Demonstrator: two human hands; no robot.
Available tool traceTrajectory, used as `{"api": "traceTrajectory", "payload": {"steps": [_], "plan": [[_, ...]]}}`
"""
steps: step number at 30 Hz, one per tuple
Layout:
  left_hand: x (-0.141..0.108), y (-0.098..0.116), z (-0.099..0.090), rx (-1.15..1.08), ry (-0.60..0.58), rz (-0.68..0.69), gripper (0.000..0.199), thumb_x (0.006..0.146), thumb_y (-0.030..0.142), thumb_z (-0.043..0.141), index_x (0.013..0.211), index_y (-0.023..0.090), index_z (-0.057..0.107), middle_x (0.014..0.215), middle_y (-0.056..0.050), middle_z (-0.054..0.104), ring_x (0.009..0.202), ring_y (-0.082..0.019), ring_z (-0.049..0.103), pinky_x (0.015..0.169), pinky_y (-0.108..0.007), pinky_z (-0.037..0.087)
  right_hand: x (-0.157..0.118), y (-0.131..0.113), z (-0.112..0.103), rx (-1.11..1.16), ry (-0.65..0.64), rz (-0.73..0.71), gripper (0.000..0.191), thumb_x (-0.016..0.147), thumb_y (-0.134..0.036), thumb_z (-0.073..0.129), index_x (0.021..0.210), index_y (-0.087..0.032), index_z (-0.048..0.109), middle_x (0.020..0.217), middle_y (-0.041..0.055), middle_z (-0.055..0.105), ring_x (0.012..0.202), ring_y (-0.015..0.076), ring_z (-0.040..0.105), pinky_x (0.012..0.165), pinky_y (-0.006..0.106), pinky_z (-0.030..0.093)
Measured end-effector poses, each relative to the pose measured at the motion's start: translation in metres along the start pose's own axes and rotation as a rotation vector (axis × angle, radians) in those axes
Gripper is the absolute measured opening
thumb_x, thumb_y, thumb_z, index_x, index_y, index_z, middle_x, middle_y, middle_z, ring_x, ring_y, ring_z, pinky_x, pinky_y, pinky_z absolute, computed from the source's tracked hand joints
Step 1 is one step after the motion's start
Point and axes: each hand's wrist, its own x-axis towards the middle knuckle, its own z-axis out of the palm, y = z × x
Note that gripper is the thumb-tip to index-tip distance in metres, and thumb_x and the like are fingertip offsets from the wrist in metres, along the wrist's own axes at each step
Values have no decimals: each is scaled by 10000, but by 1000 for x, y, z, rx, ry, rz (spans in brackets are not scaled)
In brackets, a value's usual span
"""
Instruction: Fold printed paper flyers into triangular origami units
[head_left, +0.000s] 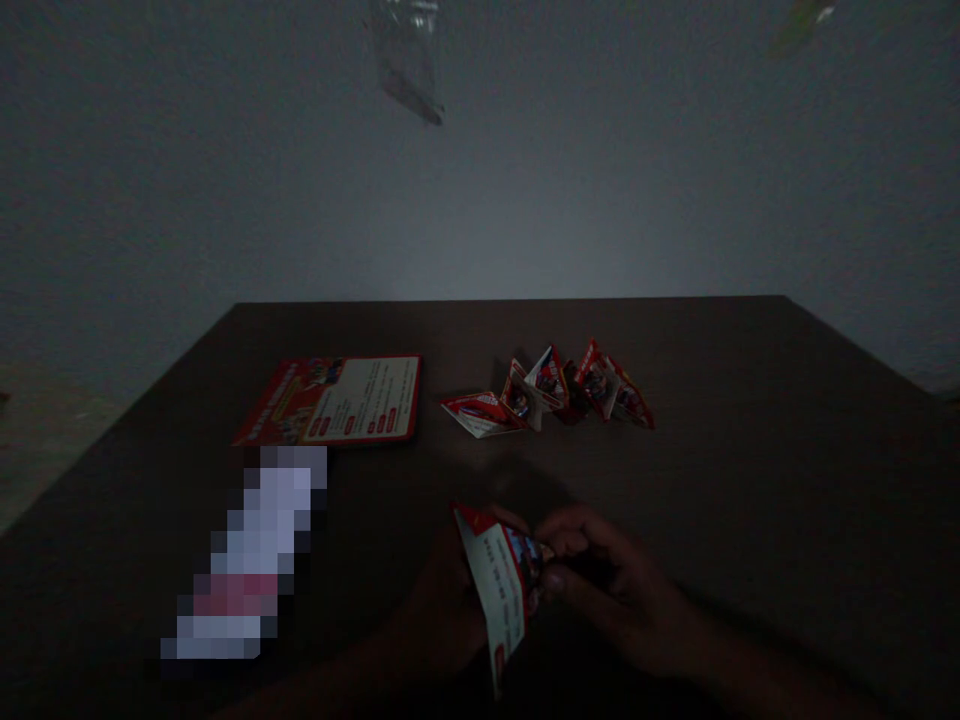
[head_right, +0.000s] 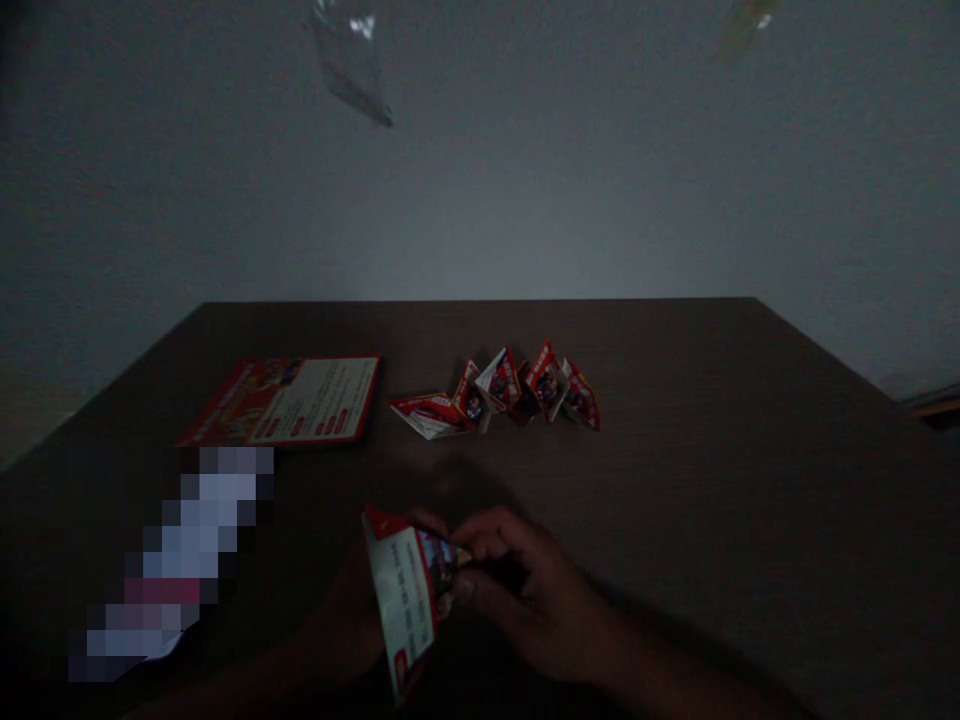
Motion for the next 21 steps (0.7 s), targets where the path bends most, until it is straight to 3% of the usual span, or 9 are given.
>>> {"api": "traceTrajectory", "payload": {"steps": [3,6,10,14,21], "plan": [[0,-6,-4,103,-5,58,229,635,179,709,824,182,581,685,11,619,618,-153,595,565,-251,484,0,1,-1,-22,36,7,196,869,-254,603,1046,-216,527,869,20,583,798,136,551,715,266,441],[0,-16,-9,158,-8,130,249,717,192,639,964,196,612,849,-25,674,786,-199,640,708,-294,511,0,2,0,31,50,-6,376,792,-281,698,1106,-234,496,891,14,541,813,146,524,718,275,434],[-1,-23,-11,227,95,150,377,836,221,491,1211,220,533,1144,-66,631,1047,-237,591,907,-362,462,1,2,3,94,27,-17,570,670,-329,800,1129,-249,471,974,28,526,886,174,508,760,296,429],[-1,-25,-11,286,108,203,410,879,247,442,1286,215,483,1339,-77,505,1238,-244,456,1060,-397,333,1,0,4,-1,17,4,593,636,-325,820,1112,-241,476,994,37,531,874,177,515,722,279,436],[-3,-30,-12,400,19,292,480,883,201,436,1362,229,413,1413,-79,431,1299,-241,389,1109,-408,271,3,-2,4,-153,20,-66,578,671,-319,792,1140,-247,462,875,-8,506,729,136,487,612,246,414]]}}
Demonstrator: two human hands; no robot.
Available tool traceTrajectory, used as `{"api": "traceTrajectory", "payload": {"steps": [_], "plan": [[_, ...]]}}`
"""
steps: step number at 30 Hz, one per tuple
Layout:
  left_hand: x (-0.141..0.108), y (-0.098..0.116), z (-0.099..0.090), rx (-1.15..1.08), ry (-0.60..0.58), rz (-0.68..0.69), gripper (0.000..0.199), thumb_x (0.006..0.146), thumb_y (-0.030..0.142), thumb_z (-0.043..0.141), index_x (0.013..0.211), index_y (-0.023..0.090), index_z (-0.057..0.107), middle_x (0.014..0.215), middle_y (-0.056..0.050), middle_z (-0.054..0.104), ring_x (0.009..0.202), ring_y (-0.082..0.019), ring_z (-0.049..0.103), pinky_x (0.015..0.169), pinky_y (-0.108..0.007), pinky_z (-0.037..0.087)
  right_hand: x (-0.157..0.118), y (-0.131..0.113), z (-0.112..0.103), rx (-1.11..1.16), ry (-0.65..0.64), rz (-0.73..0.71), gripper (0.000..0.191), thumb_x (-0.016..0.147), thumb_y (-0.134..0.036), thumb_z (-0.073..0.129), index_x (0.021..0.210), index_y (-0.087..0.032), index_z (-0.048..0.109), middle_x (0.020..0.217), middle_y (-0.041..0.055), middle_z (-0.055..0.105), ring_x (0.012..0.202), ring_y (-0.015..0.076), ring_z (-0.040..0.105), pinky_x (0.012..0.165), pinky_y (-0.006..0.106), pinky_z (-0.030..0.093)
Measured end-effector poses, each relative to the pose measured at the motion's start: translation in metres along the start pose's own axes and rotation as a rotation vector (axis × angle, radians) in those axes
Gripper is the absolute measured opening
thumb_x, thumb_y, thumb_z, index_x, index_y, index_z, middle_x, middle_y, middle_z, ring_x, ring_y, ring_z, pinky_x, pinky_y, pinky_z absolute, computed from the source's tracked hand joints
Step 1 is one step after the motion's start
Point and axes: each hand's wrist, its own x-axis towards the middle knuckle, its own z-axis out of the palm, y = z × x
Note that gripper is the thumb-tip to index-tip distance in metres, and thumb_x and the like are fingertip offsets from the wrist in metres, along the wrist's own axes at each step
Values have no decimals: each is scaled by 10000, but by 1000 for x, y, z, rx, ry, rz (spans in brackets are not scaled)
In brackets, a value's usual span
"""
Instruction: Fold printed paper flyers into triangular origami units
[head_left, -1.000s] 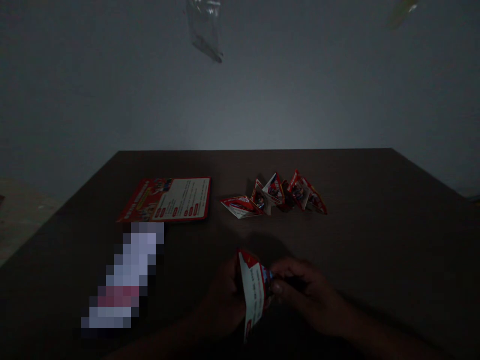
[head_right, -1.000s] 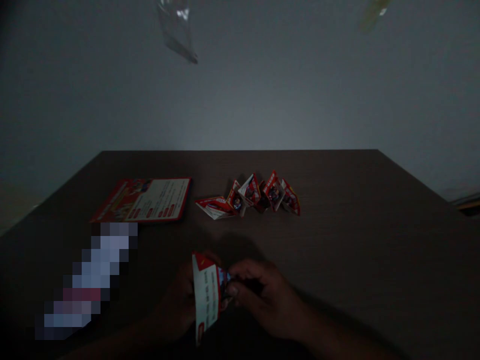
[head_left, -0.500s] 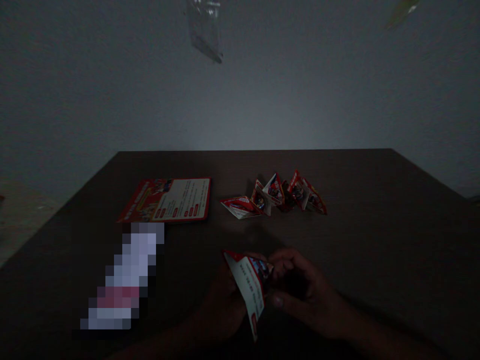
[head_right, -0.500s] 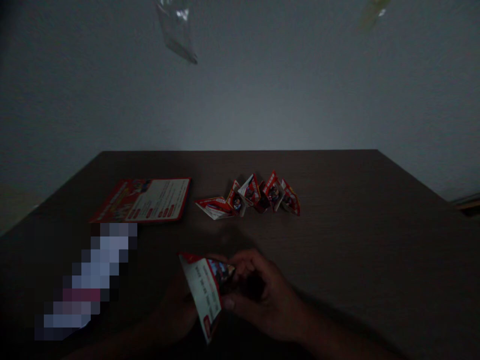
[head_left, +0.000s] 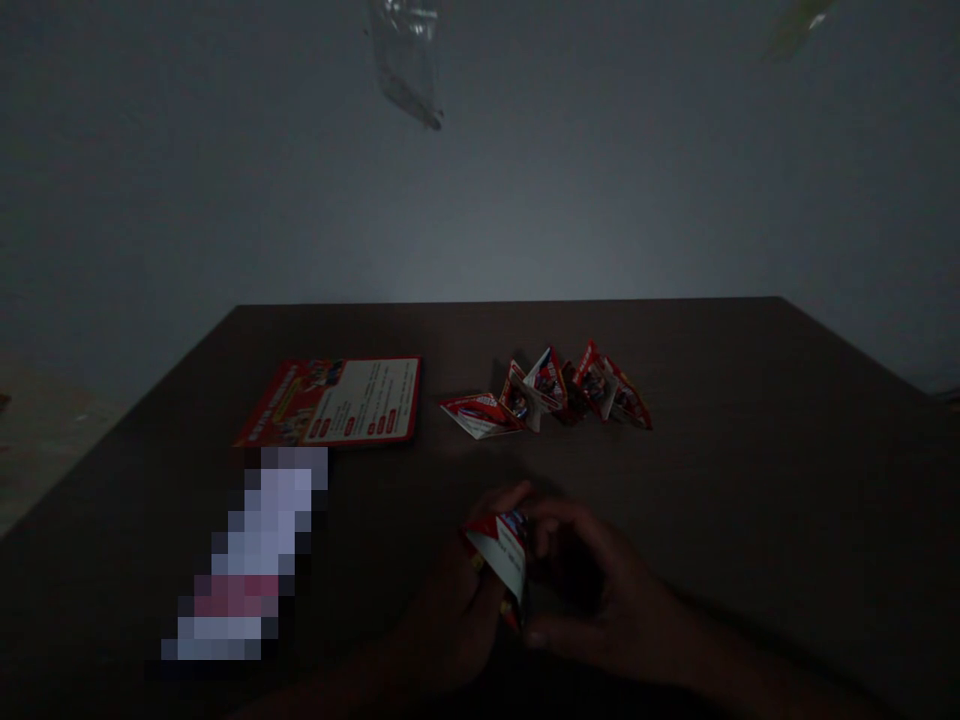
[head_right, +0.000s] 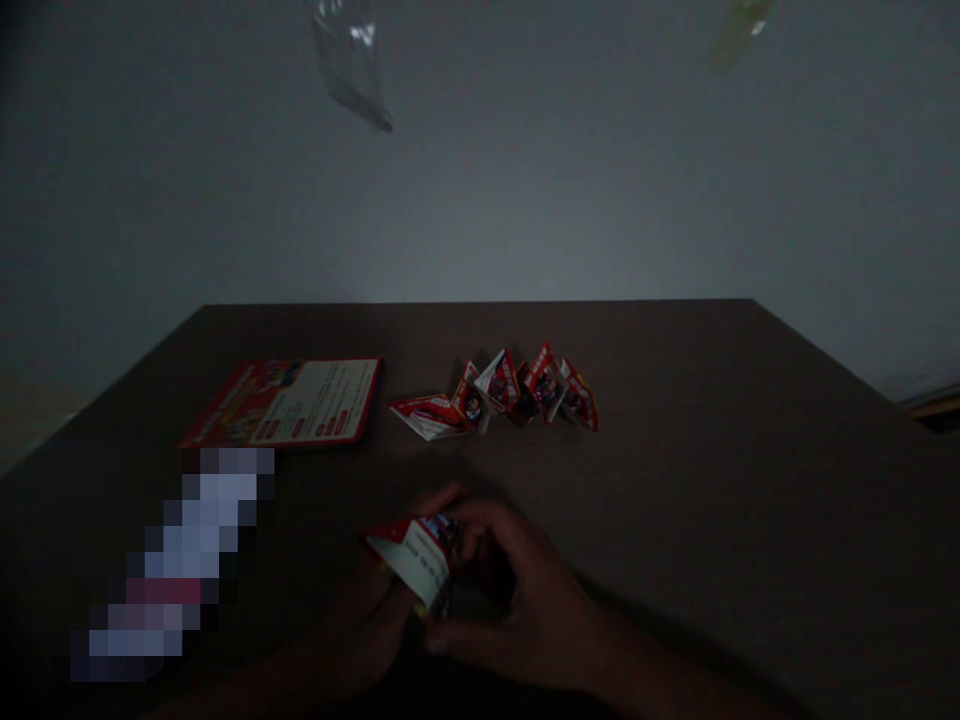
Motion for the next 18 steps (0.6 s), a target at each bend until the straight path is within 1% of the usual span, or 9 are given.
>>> {"api": "traceTrajectory", "payload": {"steps": [4,7,9,11,14,18], "plan": [[0,0,1,14,-18,42,501,871,151,439,1364,230,405,1407,-78,435,1303,-232,389,1106,-375,291,1,-1,0,-91,-5,-19,573,686,-309,775,1148,-245,444,865,-7,514,716,139,493,600,250,413],[1,0,2,-2,-34,52,492,889,144,413,1371,244,390,1409,-65,430,1303,-217,391,1100,-352,304,1,-2,0,-126,1,-49,530,723,-243,734,1158,-257,432,880,-4,519,734,142,500,621,254,424],[3,1,2,-17,-24,44,459,908,172,407,1362,240,400,1407,-65,432,1298,-216,396,1104,-354,296,0,-2,0,-137,24,-83,512,739,-183,697,1167,-267,428,892,-1,521,765,147,510,660,264,436],[3,2,2,-57,-12,7,426,931,229,410,1357,238,403,1402,-66,439,1291,-215,406,1101,-354,303,0,-1,0,-139,65,-104,507,747,-146,663,1175,-272,423,879,-3,519,777,151,513,688,276,444],[3,2,4,-148,-5,-50,417,945,304,424,1358,256,391,1391,-58,451,1293,-212,405,1080,-341,339,0,1,-2,-116,117,-113,408,777,-131,605,1125,-273,446,850,-6,506,758,152,505,668,276,450],[2,-1,5,-214,-23,-49,477,932,316,476,1387,303,333,1421,-36,414,1317,-213,370,1080,-342,341,0,4,-3,-122,170,-158,329,787,-107,587,1051,-267,473,819,-12,503,727,144,499,650,270,451]]}}
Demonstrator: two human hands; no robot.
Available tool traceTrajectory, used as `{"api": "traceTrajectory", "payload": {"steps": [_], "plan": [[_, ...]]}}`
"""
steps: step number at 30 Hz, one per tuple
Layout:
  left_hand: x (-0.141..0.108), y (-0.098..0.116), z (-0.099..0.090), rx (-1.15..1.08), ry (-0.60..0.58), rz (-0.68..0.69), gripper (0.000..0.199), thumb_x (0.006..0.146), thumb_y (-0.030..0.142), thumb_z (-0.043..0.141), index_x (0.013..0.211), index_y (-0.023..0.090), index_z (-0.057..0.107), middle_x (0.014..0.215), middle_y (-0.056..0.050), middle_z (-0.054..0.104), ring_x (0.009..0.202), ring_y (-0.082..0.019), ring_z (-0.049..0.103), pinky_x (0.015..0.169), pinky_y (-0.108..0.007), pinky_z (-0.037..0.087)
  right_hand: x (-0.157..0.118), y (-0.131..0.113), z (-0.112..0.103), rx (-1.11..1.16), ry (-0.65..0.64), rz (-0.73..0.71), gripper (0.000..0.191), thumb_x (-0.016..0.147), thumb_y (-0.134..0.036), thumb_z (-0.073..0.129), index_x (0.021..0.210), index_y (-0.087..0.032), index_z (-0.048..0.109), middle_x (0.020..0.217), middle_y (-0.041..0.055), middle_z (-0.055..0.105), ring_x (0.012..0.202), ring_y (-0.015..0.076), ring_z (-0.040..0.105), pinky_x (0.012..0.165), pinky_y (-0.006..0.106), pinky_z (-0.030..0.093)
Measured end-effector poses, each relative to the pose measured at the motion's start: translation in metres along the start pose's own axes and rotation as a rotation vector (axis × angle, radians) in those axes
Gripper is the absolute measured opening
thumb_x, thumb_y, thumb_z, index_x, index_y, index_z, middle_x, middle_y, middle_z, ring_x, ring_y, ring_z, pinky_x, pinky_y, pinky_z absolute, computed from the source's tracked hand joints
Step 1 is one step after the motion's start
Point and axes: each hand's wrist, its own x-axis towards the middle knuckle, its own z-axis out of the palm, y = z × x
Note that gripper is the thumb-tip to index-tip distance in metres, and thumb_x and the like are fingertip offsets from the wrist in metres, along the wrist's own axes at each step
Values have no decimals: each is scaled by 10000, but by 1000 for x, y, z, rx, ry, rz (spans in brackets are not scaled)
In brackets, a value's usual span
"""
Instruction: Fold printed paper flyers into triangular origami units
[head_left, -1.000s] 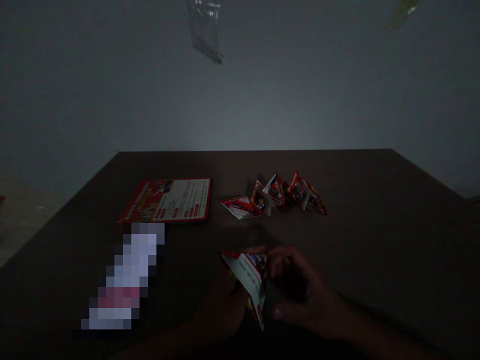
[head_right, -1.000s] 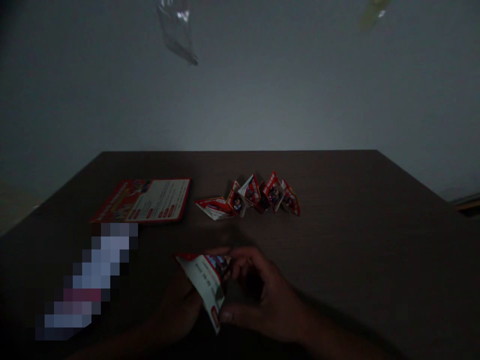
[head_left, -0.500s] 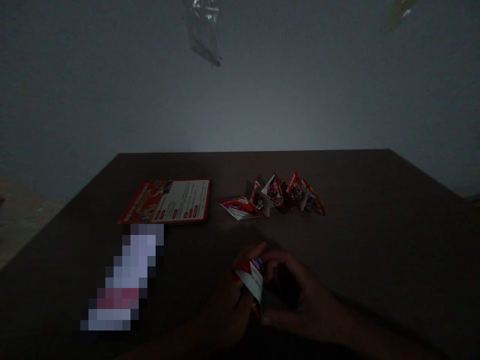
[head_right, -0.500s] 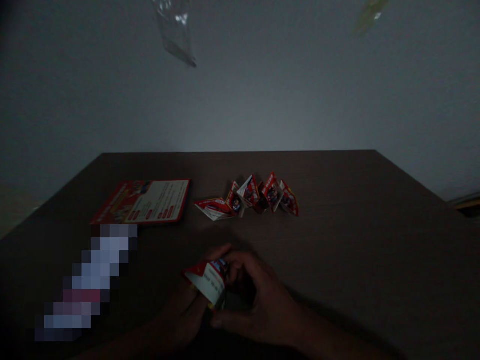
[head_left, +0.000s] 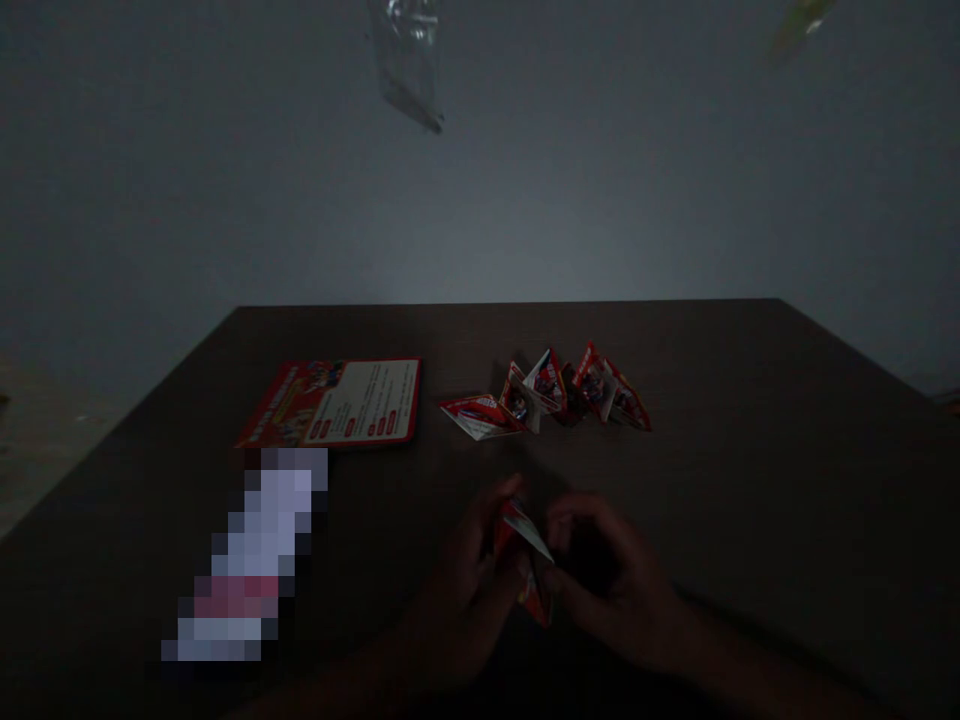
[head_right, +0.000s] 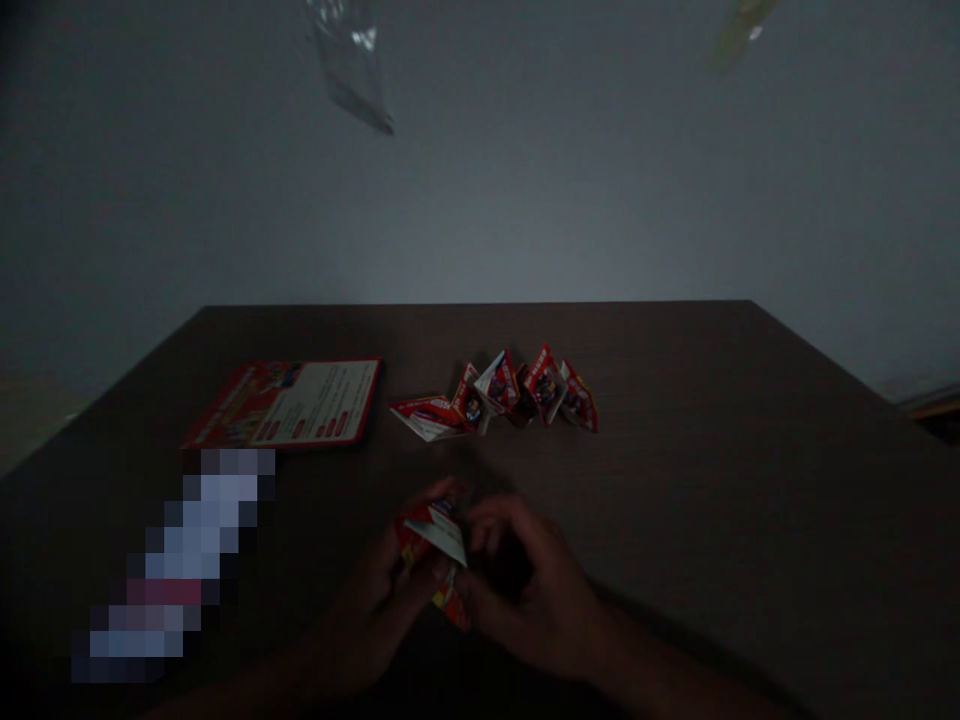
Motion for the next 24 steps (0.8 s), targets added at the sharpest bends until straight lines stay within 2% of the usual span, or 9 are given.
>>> {"api": "traceTrajectory", "payload": {"steps": [5,9,13,16,18,21,24], "plan": [[-1,3,-2,-52,-24,-25,549,907,316,533,1401,328,294,1460,-39,358,1321,-236,366,1055,-379,378,1,-1,-3,-24,32,-165,277,801,-51,562,972,-256,488,885,12,524,810,157,540,680,280,466],[0,9,-1,-71,-23,-50,576,891,314,555,1400,332,287,1476,-48,334,1313,-250,379,1054,-418,380,3,-7,-9,-168,-45,-261,326,817,-1,505,1025,-249,550,1013,49,509,919,167,554,731,275,482],[3,10,-1,-41,21,-28,567,879,291,564,1387,300,313,1463,-71,353,1288,-258,415,1034,-422,404,5,-9,-10,-304,-113,-265,425,834,14,434,1173,-226,528,1195,103,475,1084,196,517,845,294,482],[4,9,-2,23,38,25,596,851,257,599,1375,307,321,1441,-66,383,1223,-238,489,991,-377,448,7,-8,-8,-401,-140,-198,376,850,-31,433,1180,-191,515,1257,133,471,1126,217,496,898,332,465],[5,9,-3,74,18,54,666,803,233,653,1376,294,318,1383,-74,449,1124,-218,562,951,-351,473,7,-7,-6,-434,-145,-147,277,847,-61,445,1060,-191,566,1188,122,532,1069,223,521,888,352,463],[6,9,-5,133,-26,85,759,739,195,708,1384,243,311,1158,-72,613,969,-193,625,906,-339,484,8,-6,-7,-362,-123,-69,182,867,-103,431,881,-207,580,979,67,615,897,194,567,799,316,476],[9,9,-9,150,-37,97,762,731,176,715,1382,227,322,1030,-54,661,941,-190,635,879,-331,486,8,-5,-9,-211,-80,-33,198,926,-186,390,871,-218,577,844,23,616,799,166,571,738,266,467]]}}
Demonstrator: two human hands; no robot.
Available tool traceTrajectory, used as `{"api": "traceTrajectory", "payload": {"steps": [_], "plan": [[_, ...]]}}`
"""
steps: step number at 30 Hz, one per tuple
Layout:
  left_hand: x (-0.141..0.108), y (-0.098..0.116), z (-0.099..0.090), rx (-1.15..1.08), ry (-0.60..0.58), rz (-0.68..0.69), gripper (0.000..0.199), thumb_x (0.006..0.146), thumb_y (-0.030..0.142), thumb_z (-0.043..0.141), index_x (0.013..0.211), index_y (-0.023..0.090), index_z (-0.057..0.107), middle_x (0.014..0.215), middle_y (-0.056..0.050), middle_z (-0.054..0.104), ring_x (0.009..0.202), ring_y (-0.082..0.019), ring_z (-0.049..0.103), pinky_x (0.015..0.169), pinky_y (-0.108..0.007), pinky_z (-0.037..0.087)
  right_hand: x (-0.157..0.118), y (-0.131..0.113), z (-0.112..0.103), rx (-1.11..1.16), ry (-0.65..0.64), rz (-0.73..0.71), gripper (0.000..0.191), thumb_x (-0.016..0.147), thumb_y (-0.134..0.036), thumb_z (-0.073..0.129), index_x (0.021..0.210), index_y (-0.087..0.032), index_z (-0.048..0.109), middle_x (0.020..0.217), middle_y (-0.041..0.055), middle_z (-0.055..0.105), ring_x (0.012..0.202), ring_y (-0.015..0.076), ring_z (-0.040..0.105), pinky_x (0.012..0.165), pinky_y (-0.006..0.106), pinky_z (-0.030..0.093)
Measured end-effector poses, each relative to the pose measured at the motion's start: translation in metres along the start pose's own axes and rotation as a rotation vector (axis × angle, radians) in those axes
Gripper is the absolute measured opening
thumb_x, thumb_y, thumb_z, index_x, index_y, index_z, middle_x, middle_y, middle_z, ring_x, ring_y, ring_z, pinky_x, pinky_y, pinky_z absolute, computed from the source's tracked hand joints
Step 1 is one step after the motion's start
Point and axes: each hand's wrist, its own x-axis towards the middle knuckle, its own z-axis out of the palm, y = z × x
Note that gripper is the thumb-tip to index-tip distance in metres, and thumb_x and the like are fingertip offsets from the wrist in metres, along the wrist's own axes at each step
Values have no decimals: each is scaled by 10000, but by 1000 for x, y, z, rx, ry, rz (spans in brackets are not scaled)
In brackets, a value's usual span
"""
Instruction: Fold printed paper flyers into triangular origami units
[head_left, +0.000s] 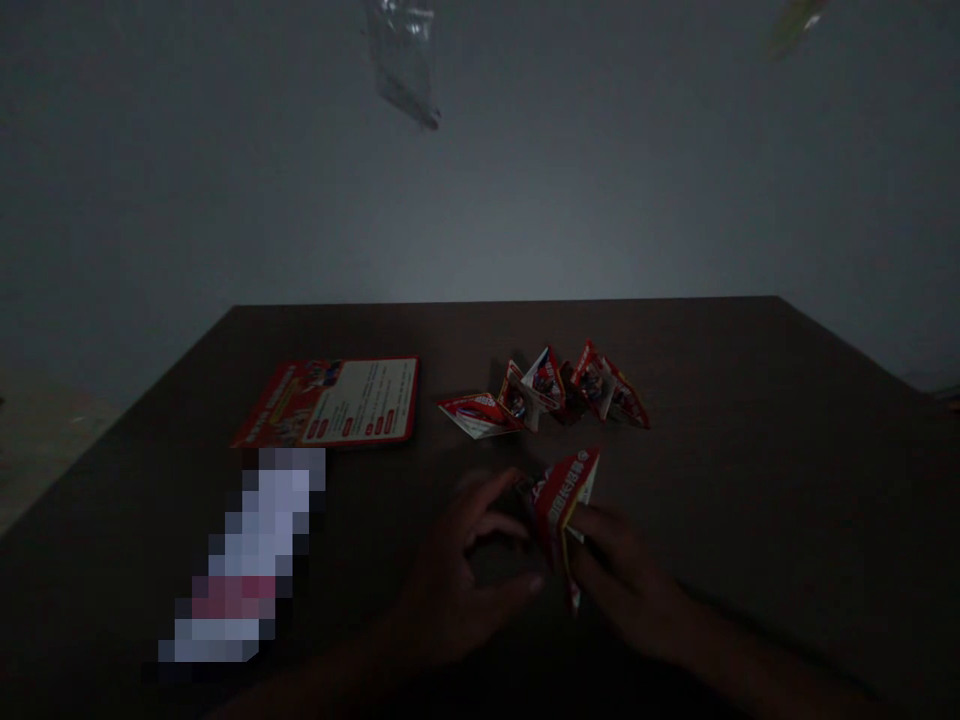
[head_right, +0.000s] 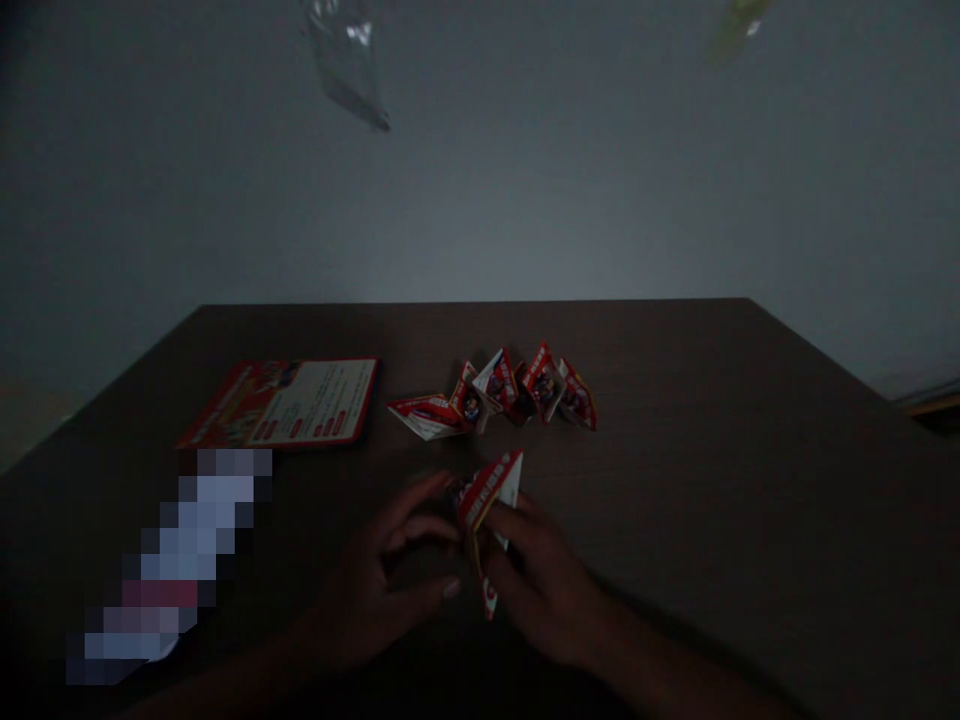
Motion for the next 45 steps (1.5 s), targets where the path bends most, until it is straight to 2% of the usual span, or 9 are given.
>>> {"api": "traceTrajectory", "payload": {"steps": [4,10,17,26,30,34,36,40,45], "plan": [[5,-3,-4,50,20,38,711,696,197,761,1326,222,431,1053,-59,646,891,-183,645,862,-334,488,1,-1,-3,155,25,-16,278,965,-345,363,942,-227,614,847,16,621,793,164,572,734,251,460],[11,0,-10,148,65,50,611,624,201,821,1189,207,588,1073,-50,603,793,-145,599,715,-269,508,5,-8,-6,217,-102,37,408,968,-451,316,1007,-225,653,974,44,650,879,180,585,802,274,465],[13,10,-12,160,35,25,543,604,254,837,1108,212,639,960,-30,637,806,-168,596,692,-260,487,4,-13,-9,132,-116,97,433,978,-430,266,1159,-257,620,1012,55,678,922,203,630,839,333,489],[12,14,-13,201,25,41,256,667,264,797,882,175,690,835,-12,642,751,-148,593,658,-222,434,0,-11,-10,98,-107,55,513,978,-441,204,1096,-258,669,957,58,695,923,220,630,848,345,488],[12,11,-12,152,112,32,177,672,255,784,770,153,676,741,7,614,674,-130,556,601,-206,413,-4,0,-6,155,-7,59,493,975,-438,225,1057,-224,661,1064,92,625,1004,235,584,870,360,466],[12,7,-13,120,126,-23,144,702,240,752,814,169,698,778,-2,643,718,-144,571,649,-224,429,-9,10,-2,285,254,69,265,935,-405,421,1041,-236,596,986,66,605,934,204,584,784,298,493],[12,8,-13,95,112,-55,169,714,263,740,859,181,713,834,-18,670,747,-160,588,676,-242,444,-10,13,0,380,342,99,272,908,-399,489,1125,-248,556,970,61,613,910,196,595,764,291,507],[13,10,-13,70,115,-76,184,709,278,732,864,180,723,845,-30,681,771,-180,601,691,-257,461,-8,14,0,431,357,135,401,854,-422,587,1218,-256,564,936,57,651,863,196,630,727,297,533],[12,11,-12,93,122,-111,170,714,267,712,851,168,721,820,-27,686,724,-167,600,639,-241,455,-3,10,0,305,434,174,293,772,-402,690,1010,-233,702,823,44,689,742,186,655,650,279,555]]}}
